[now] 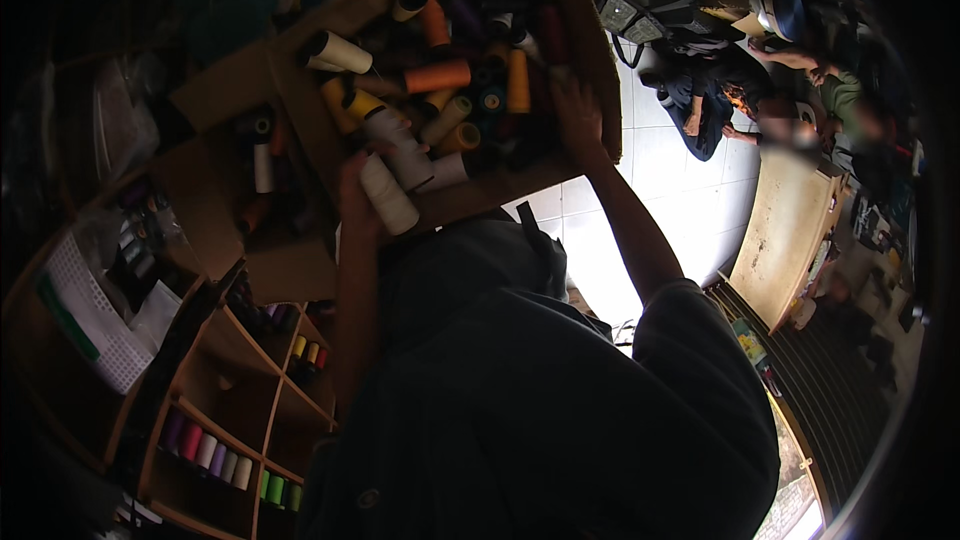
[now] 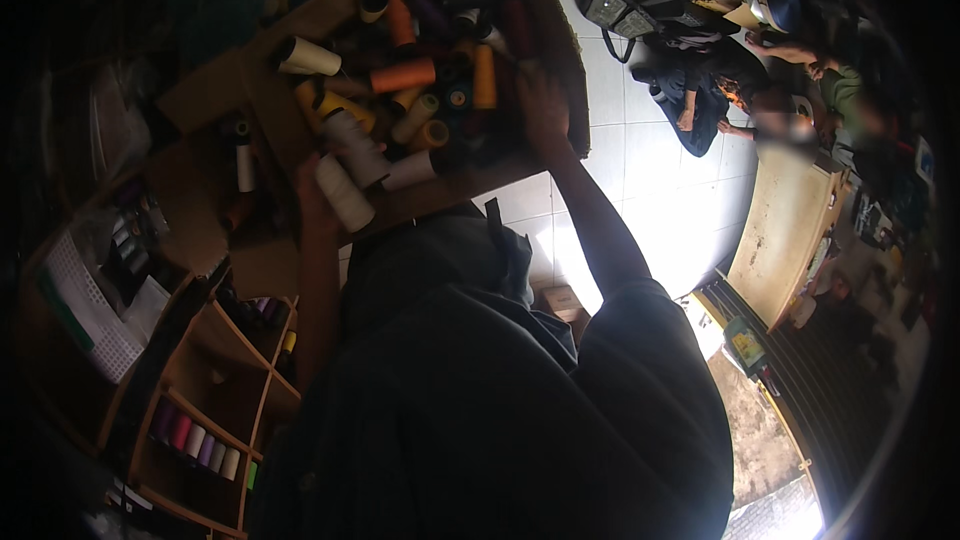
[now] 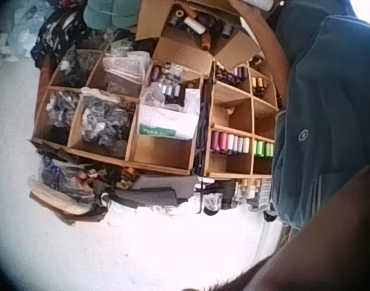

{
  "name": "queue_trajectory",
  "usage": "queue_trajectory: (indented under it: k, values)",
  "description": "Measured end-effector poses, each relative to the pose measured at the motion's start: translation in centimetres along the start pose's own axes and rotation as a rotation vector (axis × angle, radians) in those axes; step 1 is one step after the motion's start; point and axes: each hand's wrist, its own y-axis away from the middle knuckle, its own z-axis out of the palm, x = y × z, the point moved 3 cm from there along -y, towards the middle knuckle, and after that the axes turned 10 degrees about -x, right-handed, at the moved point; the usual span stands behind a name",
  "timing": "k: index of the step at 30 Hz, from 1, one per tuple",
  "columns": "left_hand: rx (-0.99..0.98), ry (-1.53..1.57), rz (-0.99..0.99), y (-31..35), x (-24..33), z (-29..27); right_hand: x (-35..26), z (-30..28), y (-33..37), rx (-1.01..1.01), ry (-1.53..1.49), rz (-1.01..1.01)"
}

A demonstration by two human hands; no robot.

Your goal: The person sorts thread spools from a cardboard box and places them onto a wooden shelf. They handle red, white, beige, purple, and maroon spools, arranging them by color into rows on the shelf.

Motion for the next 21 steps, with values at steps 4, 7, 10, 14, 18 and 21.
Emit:
queue_trajectory:
  k: [4, 7, 10, 14, 18, 21]
  values:
    - [-0.021, 0.058, 0.009, -1.1, -0.6, 0.4, -1.1, -2.3, 0.6, -0.047, -0.088, 0.152]
    - [0.037, -0.001, 0.018, -1.7, -0.6, 0.8, -1.6, -6.3, 0.1, 0.129, -0.33, 0.1]
    - [0.123, -0.084, 0.012, -2.0, -0.4, 1.5, -1.7, -8.5, -0.6, 0.397, -0.444, 0.099]
    - [0.078, -0.035, 0.005, -2.3, -0.6, 0.8, -3.2, -10.2, -2.1, 0.597, -0.583, 0.002]
    - [-0.018, 0.105, 0.019, -2.6, -1.1, 0.3, -6.9, -10.9, -4.1, 0.571, -0.861, -0.035]
    - [0.011, -0.05, 0.008, -2.6, -0.6, 0.0, -10.5, -10.1, -5.3, 0.337, -1.003, -0.15]
